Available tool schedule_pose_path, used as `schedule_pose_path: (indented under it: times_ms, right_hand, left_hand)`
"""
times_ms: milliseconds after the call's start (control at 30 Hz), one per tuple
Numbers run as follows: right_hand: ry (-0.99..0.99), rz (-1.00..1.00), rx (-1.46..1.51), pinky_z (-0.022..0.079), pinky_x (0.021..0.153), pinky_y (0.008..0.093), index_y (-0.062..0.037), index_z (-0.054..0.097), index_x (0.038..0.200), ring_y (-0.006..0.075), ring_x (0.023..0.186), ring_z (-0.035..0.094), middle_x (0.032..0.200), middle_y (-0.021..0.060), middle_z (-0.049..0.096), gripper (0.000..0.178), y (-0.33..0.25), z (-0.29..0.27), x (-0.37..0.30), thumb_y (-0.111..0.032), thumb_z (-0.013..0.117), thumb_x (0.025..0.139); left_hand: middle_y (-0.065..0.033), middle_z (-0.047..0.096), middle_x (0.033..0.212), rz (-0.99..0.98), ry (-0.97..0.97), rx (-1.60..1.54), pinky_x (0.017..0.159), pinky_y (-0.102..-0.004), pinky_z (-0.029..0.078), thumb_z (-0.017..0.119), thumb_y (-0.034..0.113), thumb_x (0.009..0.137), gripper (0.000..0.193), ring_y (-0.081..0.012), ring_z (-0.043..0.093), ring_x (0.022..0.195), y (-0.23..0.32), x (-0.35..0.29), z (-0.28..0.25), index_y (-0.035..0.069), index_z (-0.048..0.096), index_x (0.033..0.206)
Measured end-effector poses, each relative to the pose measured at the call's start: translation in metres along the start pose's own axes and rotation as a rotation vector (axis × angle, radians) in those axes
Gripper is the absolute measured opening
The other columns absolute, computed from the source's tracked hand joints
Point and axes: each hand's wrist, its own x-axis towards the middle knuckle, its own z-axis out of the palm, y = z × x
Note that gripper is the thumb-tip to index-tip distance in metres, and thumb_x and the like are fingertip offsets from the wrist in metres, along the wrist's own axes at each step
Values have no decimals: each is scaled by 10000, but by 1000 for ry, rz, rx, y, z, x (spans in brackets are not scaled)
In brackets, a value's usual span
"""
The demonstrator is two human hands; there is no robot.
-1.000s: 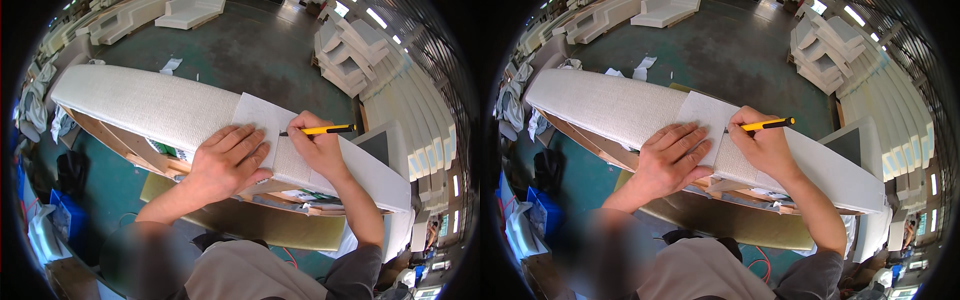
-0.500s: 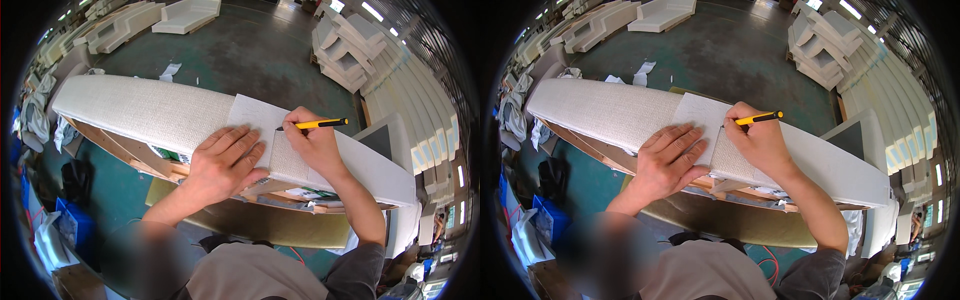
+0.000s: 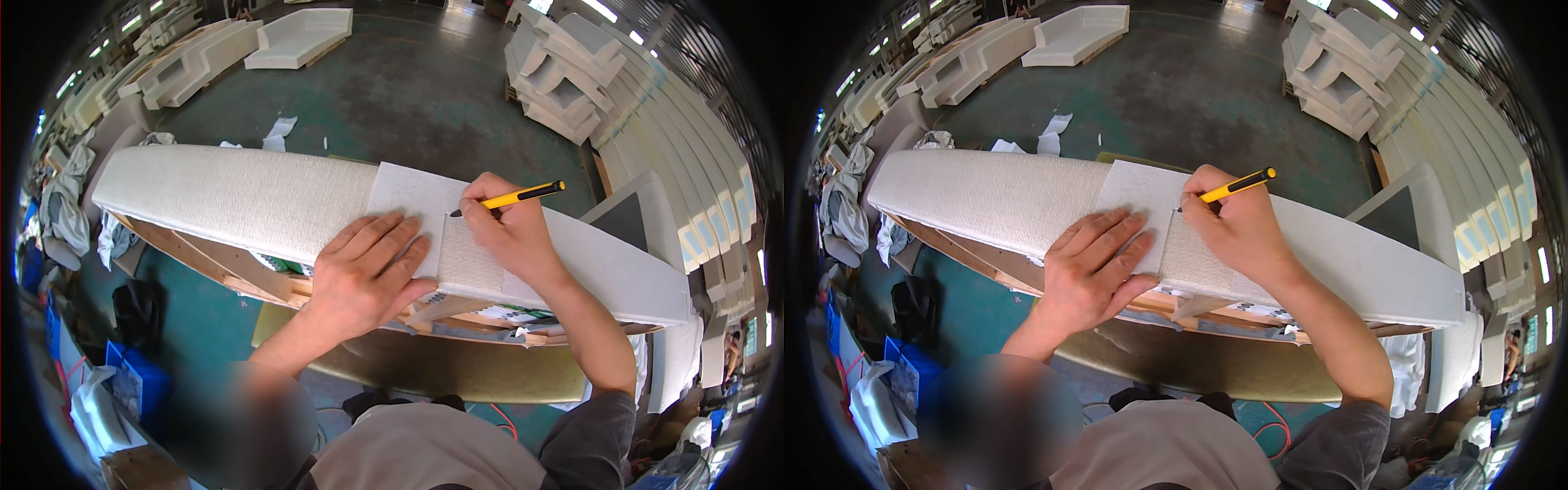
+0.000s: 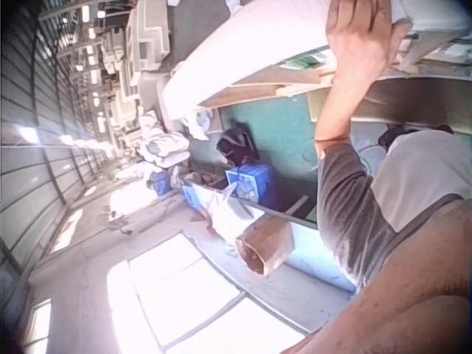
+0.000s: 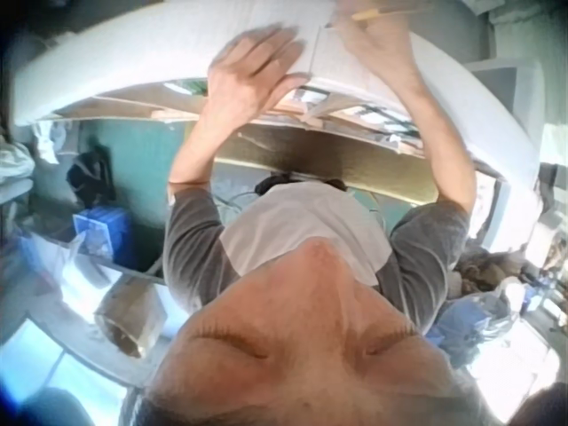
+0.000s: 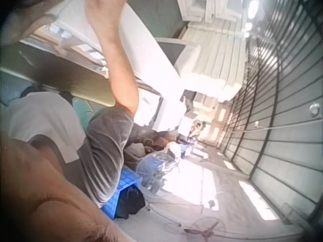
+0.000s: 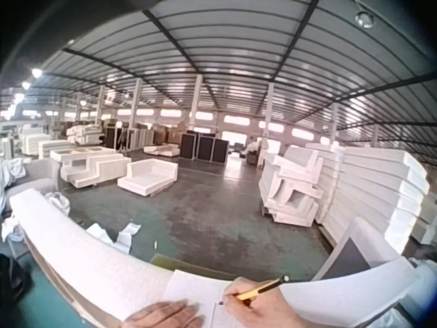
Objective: Measuring, marking, and installing metal brackets onto a furniture component using an electric drill.
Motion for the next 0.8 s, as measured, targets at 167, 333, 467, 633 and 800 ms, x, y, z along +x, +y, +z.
schedule_pose_path:
  times_ms: [167,333,467,633,800]
  right_hand:
    - [-25,-51,-92,354,511,239,-13,569,807,53,585,446,634,3,512,64,1,3,1,-40,579,864]
    - [-73,-59,37,365,510,233,-16,578,837,64,563,457,639,11,521,62,3,-8,2,-64,582,877]
    - [18,-48,182,431,540,241,-20,600,942,93,568,529,680,40,567,98,-18,-27,-15,-113,593,910]
    - [-139,-483,-570,498,687,312,-35,598,1067,313,761,614,894,138,625,314,-39,-116,-81,-89,716,781]
    - [116,-451,-1089,494,683,365,-46,597,1033,340,832,603,950,135,599,411,-25,-168,-156,-120,750,659]
  left_hand:
    - [-139,655,1073,8,-8,7,877,-418,507,717,330,706,423,-304,619,1031,0,0,0,20,688,993]
    - [-145,656,1079,18,-34,28,880,-420,507,720,302,708,410,-310,621,1037,4,6,-4,19,685,1003]
    - [-118,673,1046,85,-41,89,838,-393,514,732,249,723,352,-276,638,1006,0,12,-6,33,680,996]
    - [-49,668,876,172,132,280,680,-344,487,727,219,746,224,-218,632,766,11,51,-33,66,625,874]
    - [-82,675,894,308,188,368,681,-356,482,698,192,807,200,-259,635,763,56,97,-61,43,643,930]
